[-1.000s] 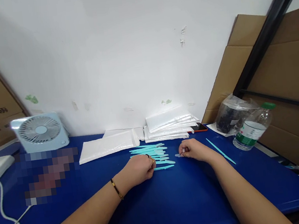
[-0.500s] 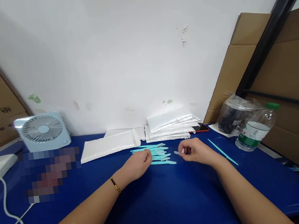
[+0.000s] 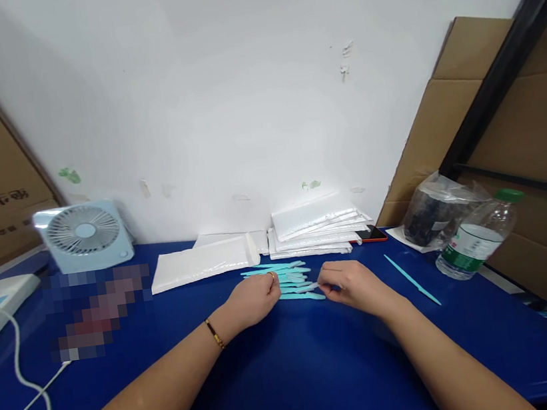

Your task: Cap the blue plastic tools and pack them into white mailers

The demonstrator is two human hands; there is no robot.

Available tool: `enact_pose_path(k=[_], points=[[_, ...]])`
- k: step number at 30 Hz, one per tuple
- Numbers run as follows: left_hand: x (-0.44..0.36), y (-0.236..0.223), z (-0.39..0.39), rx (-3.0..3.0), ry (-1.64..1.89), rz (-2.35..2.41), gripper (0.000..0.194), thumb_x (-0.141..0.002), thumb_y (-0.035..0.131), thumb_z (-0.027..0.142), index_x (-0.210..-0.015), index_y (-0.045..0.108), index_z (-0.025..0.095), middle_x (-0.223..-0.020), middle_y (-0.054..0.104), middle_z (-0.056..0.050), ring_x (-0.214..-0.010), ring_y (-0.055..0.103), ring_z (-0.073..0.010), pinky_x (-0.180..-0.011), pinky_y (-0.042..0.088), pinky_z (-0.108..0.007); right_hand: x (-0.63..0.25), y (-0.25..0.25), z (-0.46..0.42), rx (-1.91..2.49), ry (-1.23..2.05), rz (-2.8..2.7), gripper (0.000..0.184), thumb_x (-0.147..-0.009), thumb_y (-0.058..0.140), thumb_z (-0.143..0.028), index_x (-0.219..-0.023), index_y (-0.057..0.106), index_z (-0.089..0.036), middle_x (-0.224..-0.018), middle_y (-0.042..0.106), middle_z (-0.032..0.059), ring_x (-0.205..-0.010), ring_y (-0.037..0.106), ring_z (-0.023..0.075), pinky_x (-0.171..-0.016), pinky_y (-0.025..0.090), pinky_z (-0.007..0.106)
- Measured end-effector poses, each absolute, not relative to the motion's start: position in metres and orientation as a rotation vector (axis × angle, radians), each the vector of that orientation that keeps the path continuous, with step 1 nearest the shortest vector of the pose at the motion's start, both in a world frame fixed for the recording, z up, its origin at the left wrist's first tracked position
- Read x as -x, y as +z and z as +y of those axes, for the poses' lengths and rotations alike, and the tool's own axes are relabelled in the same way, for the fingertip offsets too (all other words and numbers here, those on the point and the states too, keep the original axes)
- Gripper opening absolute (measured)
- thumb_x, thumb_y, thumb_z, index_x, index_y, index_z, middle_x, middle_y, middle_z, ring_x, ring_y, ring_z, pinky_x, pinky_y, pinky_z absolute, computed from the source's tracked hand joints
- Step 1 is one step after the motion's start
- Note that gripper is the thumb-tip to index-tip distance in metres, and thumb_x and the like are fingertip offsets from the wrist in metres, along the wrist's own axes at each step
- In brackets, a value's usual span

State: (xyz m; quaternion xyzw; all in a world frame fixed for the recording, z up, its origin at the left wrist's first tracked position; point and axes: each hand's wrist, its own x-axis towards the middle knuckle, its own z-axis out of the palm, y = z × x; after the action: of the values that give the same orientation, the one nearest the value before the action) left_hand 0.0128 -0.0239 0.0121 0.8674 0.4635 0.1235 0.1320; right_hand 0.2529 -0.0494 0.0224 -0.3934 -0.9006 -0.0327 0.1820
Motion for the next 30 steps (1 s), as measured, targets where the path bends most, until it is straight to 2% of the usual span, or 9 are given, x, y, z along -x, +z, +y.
enact_pose_path(k=[6,9,12,14,16,19,21,25,30], points=[[-0.016,0.014,-0.027,-2.555,0.371,1.329,0.034,-0.092,0.026,0.032,-0.077,0.053,0.018,-0.068,0.057,-0.002,-0.061,0.053,-0.0151,-0.057,0.036,-0.026,-0.242,0.017,-0.05,1.063,-0.059,-2.577,0.02,-0.084,0.041,-0.015,-0.076,0.058,-0.019,-0.075,0.058,0.0038,-0.068,0.052,0.0131,-0.063,0.037,0.022],[-0.013,0.012,-0.023,-2.669,0.52,1.242,0.036,-0.091,0.031,0.044,-0.096,0.056,0.018,-0.094,0.061,-0.006,-0.09,0.055,-0.0193,-0.079,0.04,-0.03,-0.244,0.013,-0.046,1.088,0.006,-2.57,0.017,-0.082,0.044,-0.014,-0.076,0.059,-0.019,-0.074,0.059,0.003,-0.067,0.053,0.0129,-0.062,0.038,0.022],[-0.01,0.003,-0.013,-2.8,0.553,1.22,0.072,-0.073,0.048,0.068,-0.127,0.042,0.02,-0.133,0.043,-0.011,-0.125,0.033,-0.0277,-0.101,0.027,-0.04,-0.249,0.01,-0.043,1.141,0.084,-2.562,0.015,-0.08,0.048,-0.014,-0.075,0.061,-0.019,-0.073,0.06,0.0021,-0.066,0.055,0.0125,-0.06,0.038,0.022],[-0.01,-0.006,-0.006,-2.87,0.457,1.247,0.094,-0.065,0.046,0.078,-0.136,0.031,0.018,-0.142,0.031,-0.014,-0.133,0.018,-0.0311,-0.106,0.015,-0.046,-0.252,0.01,-0.041,1.194,0.159,-2.539,0.012,-0.08,0.052,-0.019,-0.076,0.063,-0.02,-0.075,0.06,0.0017,-0.066,0.055,0.0126,-0.061,0.039,0.022],[-0.011,-0.014,0.0,-2.917,0.381,1.258,0.097,-0.067,0.038,0.08,-0.138,0.028,0.015,-0.143,0.03,-0.016,-0.135,0.013,-0.0315,-0.108,0.007,-0.048,-0.255,0.009,-0.039,1.236,0.239,-2.495,0.016,-0.077,0.059,-0.028,-0.091,0.064,-0.022,-0.088,0.062,0.0033,-0.076,0.057,0.0151,-0.067,0.043,0.024],[-0.015,-0.02,0.003,-2.958,0.361,1.211,0.087,-0.076,0.034,0.074,-0.136,0.032,0.011,-0.136,0.04,-0.016,-0.133,0.019,-0.03,-0.108,0.006,-0.048,-0.258,0.006,-0.033,1.284,0.329,-2.424,0.071,-0.065,0.071,-0.043,-0.128,0.045,-0.024,-0.126,0.048,0.0096,-0.111,0.047,0.0248,-0.089,0.041,0.035],[-0.019,-0.018,0.001,-2.971,0.375,1.15,0.077,-0.08,0.038,0.067,-0.133,0.036,0.012,-0.13,0.046,-0.015,-0.128,0.03,-0.0286,-0.107,0.012,-0.046,-0.259,0.003,-0.029,1.303,0.393,-2.42,0.091,-0.062,0.071,-0.047,-0.139,0.029,-0.023,-0.138,0.034,0.0117,-0.125,0.034,0.0285,-0.099,0.034,0.04],[-0.03,-0.008,-0.012,-2.961,0.341,1.042,0.044,-0.084,0.048,0.042,-0.122,0.045,0.018,-0.116,0.054,-0.01,-0.108,0.047,-0.0242,-0.093,0.035,-0.037,-0.252,0.0,-0.027,1.232,0.407,-2.496,0.068,-0.069,0.066,-0.037,-0.131,0.041,-0.021,-0.125,0.046,0.0105,-0.115,0.042,0.0252,-0.096,0.037,0.037],[-0.048,-0.003,-0.027,-2.888,0.205,1.153,0.02,-0.075,0.051,0.018,-0.094,0.052,0.014,-0.096,0.058,-0.012,-0.091,0.054,-0.0245,-0.082,0.043,-0.035,-0.235,-0.003,-0.032,1.273,0.183,-2.605,0.032,-0.066,0.059,-0.017,-0.098,0.056,-0.017,-0.095,0.055,0.0074,-0.091,0.051,0.0212,-0.078,0.043,0.031]])
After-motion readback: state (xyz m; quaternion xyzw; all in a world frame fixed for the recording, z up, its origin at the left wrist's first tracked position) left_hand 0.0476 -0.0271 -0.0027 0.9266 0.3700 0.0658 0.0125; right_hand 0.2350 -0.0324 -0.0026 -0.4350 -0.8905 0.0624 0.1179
